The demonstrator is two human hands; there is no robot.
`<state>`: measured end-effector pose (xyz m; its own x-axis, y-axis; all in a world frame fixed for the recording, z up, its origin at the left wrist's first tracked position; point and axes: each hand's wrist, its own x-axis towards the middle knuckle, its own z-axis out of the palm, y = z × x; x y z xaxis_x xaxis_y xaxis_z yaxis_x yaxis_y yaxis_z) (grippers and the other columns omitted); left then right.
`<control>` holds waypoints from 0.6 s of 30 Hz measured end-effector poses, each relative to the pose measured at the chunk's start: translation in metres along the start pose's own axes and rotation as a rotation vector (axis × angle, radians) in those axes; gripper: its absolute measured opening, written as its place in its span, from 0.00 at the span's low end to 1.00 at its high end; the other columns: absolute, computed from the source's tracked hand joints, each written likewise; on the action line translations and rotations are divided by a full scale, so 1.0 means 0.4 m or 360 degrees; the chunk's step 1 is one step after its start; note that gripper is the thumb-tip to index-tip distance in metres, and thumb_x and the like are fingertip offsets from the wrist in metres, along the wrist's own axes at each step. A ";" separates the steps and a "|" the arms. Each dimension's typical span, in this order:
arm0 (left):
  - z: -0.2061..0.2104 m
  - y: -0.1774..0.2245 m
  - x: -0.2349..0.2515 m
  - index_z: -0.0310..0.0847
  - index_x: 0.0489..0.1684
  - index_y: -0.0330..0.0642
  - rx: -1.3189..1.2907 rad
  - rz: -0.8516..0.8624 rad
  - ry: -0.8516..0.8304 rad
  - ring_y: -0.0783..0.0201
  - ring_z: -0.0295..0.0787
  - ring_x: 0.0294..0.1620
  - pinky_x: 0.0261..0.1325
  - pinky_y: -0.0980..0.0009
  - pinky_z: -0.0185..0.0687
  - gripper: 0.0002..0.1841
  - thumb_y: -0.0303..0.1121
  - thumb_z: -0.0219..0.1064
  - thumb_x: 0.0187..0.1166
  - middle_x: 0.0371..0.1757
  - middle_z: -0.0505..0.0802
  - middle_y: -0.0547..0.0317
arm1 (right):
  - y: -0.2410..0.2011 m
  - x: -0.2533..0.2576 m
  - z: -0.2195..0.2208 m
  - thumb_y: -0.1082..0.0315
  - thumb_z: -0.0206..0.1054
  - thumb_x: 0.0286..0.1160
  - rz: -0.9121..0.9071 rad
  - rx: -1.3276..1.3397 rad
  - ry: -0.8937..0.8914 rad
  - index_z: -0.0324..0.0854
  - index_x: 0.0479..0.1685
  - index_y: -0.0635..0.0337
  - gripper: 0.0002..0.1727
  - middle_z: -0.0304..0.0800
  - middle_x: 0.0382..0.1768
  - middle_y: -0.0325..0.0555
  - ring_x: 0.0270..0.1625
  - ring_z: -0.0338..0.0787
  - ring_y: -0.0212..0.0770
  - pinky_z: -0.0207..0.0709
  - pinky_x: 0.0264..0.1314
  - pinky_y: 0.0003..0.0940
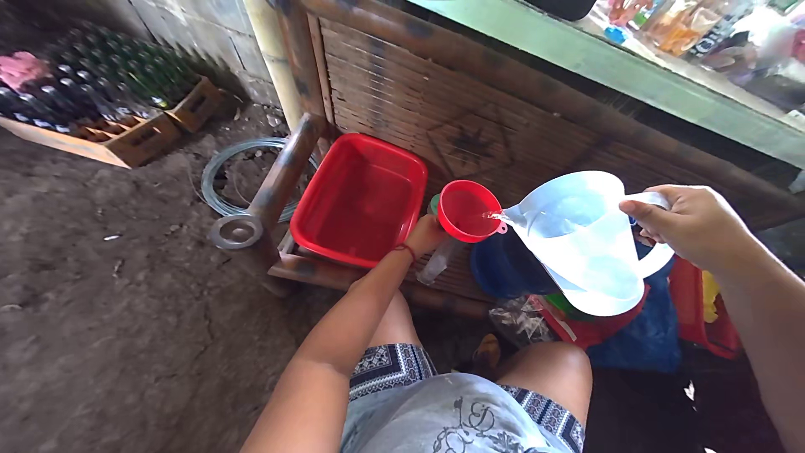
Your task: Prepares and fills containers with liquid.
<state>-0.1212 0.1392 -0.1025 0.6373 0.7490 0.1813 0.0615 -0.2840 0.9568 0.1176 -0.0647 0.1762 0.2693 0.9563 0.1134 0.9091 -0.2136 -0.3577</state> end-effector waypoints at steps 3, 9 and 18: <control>-0.002 0.002 -0.003 0.88 0.45 0.30 -0.0024 -0.0006 0.0001 0.64 0.91 0.43 0.57 0.59 0.85 0.09 0.25 0.76 0.72 0.41 0.94 0.48 | -0.002 0.001 -0.002 0.52 0.64 0.84 0.0002 -0.0009 0.0000 0.82 0.33 0.62 0.20 0.73 0.17 0.36 0.19 0.72 0.30 0.71 0.27 0.35; -0.003 -0.023 0.005 0.89 0.45 0.30 -0.0014 0.0010 -0.0008 0.61 0.92 0.47 0.60 0.57 0.85 0.10 0.26 0.76 0.72 0.43 0.95 0.47 | -0.009 -0.001 -0.004 0.51 0.64 0.83 0.0005 -0.0059 -0.0003 0.81 0.33 0.61 0.20 0.71 0.18 0.36 0.21 0.71 0.31 0.68 0.28 0.36; -0.004 -0.019 0.003 0.88 0.44 0.30 -0.0092 -0.0006 -0.0016 0.67 0.90 0.41 0.54 0.62 0.86 0.08 0.25 0.76 0.72 0.40 0.94 0.51 | -0.015 0.001 -0.009 0.54 0.63 0.85 -0.0007 -0.0056 -0.0005 0.80 0.32 0.61 0.19 0.70 0.17 0.36 0.19 0.70 0.30 0.68 0.26 0.34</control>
<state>-0.1222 0.1434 -0.1092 0.6450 0.7437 0.1756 0.0198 -0.2460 0.9691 0.1133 -0.0638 0.1816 0.2641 0.9580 0.1118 0.9209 -0.2161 -0.3245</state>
